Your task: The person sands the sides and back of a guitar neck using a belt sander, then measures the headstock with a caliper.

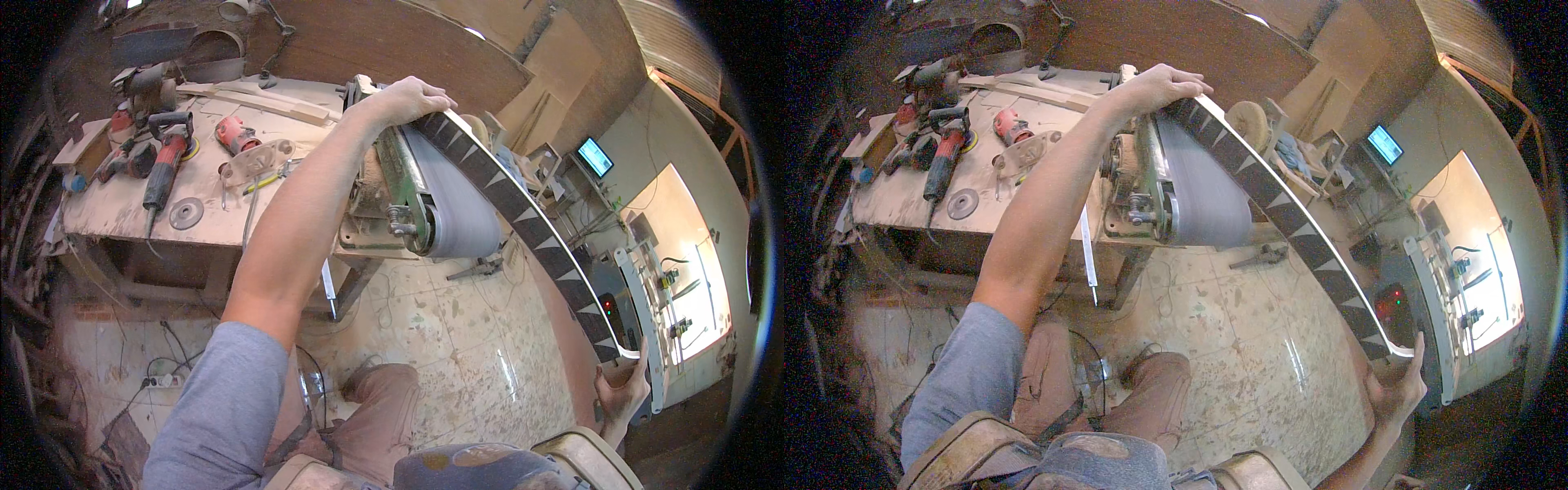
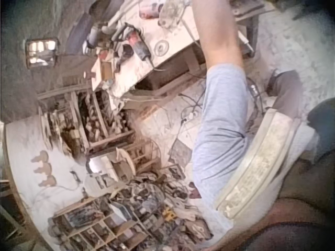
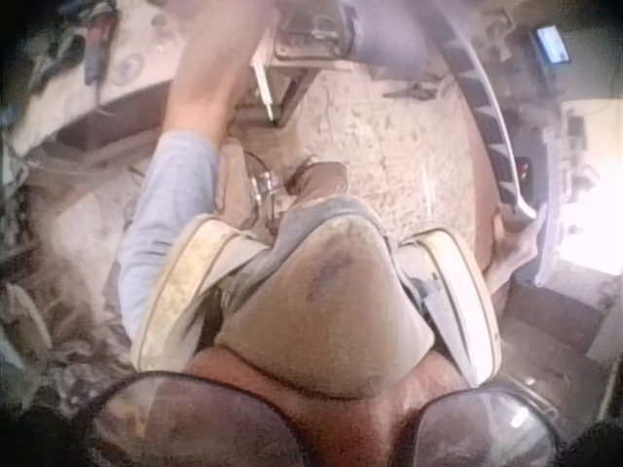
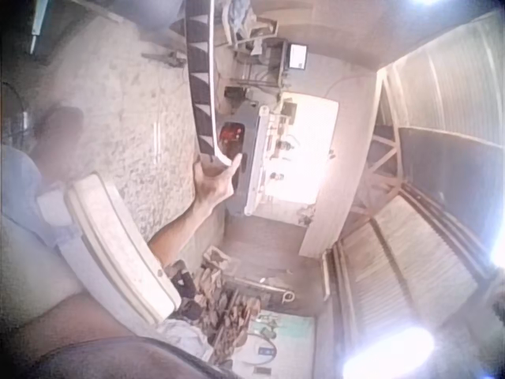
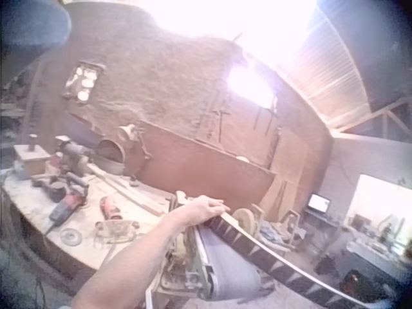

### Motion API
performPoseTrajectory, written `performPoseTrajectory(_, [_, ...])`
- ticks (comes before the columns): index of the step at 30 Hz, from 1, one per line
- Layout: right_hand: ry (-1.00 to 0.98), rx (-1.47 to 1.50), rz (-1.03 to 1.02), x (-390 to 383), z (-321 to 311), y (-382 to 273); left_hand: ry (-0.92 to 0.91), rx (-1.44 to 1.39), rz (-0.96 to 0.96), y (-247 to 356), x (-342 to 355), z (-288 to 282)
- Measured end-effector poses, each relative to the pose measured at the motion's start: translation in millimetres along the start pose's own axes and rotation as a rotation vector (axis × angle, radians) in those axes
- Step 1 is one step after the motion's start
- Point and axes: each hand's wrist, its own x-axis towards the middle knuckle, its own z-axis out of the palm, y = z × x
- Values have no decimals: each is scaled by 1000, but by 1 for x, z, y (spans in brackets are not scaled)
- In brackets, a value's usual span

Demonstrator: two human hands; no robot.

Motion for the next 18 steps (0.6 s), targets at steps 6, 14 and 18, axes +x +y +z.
performPoseTrajectory(6, [-28,-25,37,-6,-3,6,4,-59,-45,0,1,1])
performPoseTrajectory(14, [-2,-13,22,0,1,1,31,-5,42,-4,0,2])
performPoseTrajectory(18, [-19,-12,45,-2,3,4,-4,-47,11,-3,2,-1])
